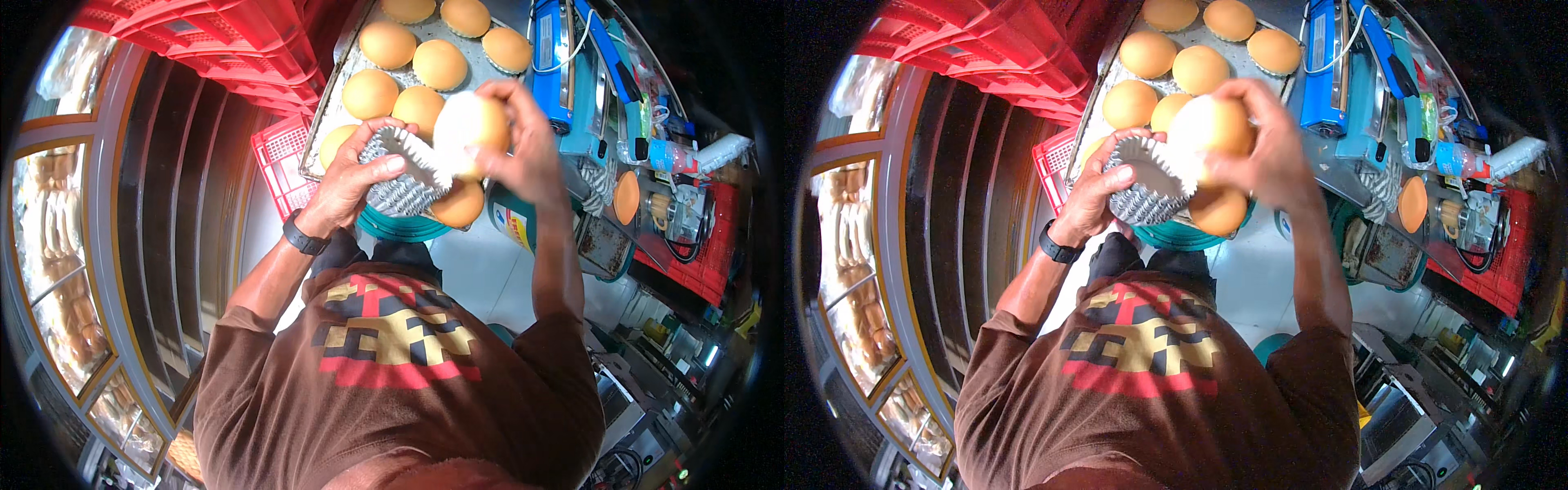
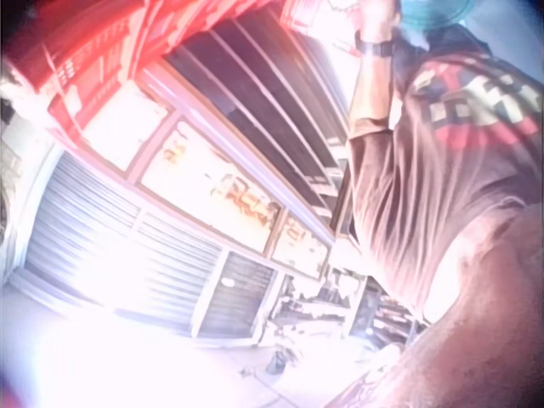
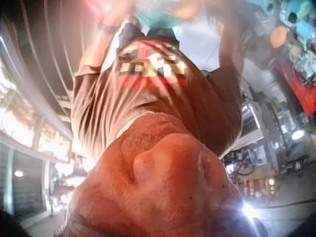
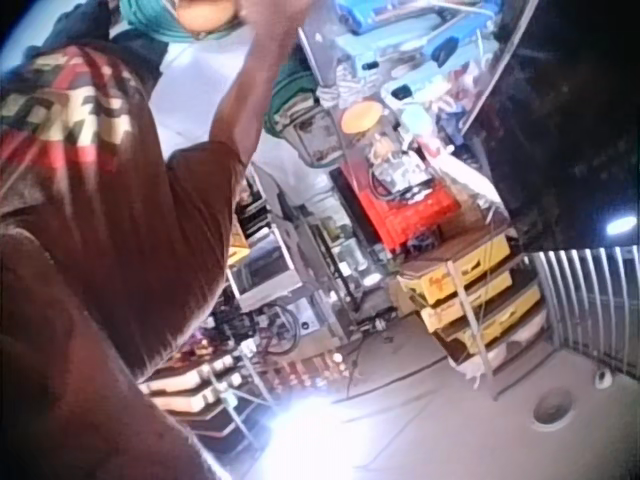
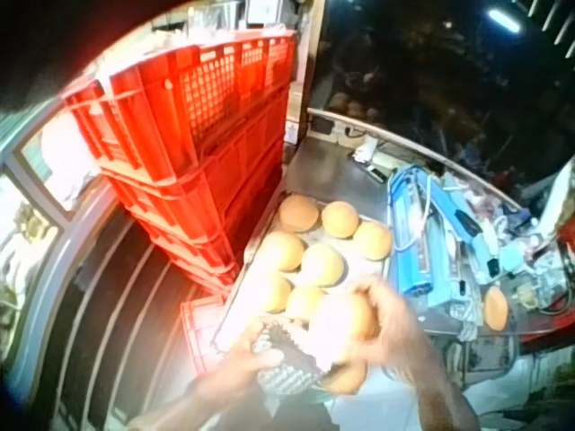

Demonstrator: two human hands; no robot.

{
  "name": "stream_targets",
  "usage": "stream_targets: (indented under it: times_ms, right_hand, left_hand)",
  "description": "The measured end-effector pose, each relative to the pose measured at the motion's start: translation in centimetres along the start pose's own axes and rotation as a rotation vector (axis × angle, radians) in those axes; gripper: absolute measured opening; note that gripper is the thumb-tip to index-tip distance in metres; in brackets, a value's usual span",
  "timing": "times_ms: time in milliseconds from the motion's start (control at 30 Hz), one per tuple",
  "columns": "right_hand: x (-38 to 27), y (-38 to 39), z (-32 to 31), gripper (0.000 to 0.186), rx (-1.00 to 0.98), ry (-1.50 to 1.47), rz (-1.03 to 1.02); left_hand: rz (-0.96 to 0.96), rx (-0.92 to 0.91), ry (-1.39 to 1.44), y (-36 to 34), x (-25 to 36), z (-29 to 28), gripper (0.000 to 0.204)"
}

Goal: The person picks up a tray of bread rolls from a rack, transfers several rolls into individual paper liners by hand, and then carries the container of liners to an industrial oven where they open the door to place the rolls inside.

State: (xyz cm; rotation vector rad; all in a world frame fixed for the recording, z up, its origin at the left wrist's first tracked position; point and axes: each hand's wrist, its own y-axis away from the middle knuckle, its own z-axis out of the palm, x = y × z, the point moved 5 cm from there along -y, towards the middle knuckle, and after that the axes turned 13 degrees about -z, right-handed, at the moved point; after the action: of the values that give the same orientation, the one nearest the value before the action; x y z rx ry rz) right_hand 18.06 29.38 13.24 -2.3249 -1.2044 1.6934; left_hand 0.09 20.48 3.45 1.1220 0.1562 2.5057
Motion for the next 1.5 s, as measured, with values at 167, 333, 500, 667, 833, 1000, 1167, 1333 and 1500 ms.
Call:
stream_targets:
  times_ms: [167, 333, 500, 667, 833, 1000, 1167, 1333, 1500]
  right_hand:
    - [11.6, -3.9, -5.3, 0.067, -0.135, 0.962, 0.226]
    - [12.9, -7.7, -8.6, 0.076, 0.087, 1.094, 0.078]
    - [13.4, -11.4, -8.0, 0.061, -0.001, 1.308, -0.113]
    - [0.5, -4.5, 6.3, 0.026, -0.389, -0.199, -0.016]
    - [-2.1, -2.9, 7.7, 0.015, -0.437, -0.019, 0.009]
    - [-2.7, -1.9, 7.8, 0.012, -0.407, -0.063, 0.177]
    - [-4.5, -1.5, 7.9, 0.014, -0.381, 0.115, -0.066]
    - [-5.2, -0.6, 6.9, 0.018, -0.405, 0.025, 0.134]
    - [-6.5, -0.7, 7.3, 0.019, -0.365, 0.304, -0.098]
  left_hand:
    - [0.453, -0.066, -0.310, 0.9, 1.6, -0.6, 0.095]
    - [0.638, -0.054, -0.504, 3.0, 2.7, -1.1, 0.108]
    - [0.376, -0.073, -0.110, 3.2, 2.0, -0.8, 0.107]
    - [0.229, -0.111, -0.034, 4.0, 1.6, -1.1, 0.092]
    - [0.146, -0.112, -0.086, 3.8, 1.2, -0.8, 0.083]
    - [0.266, -0.063, -0.386, 4.4, 1.6, 0.3, 0.090]
    - [0.319, -0.174, -0.412, 4.9, 2.0, 1.2, 0.092]
    - [0.110, -0.206, -0.276, 4.6, 1.3, 0.8, 0.095]
    - [0.113, -0.241, -0.254, 4.6, 1.2, 1.0, 0.080]
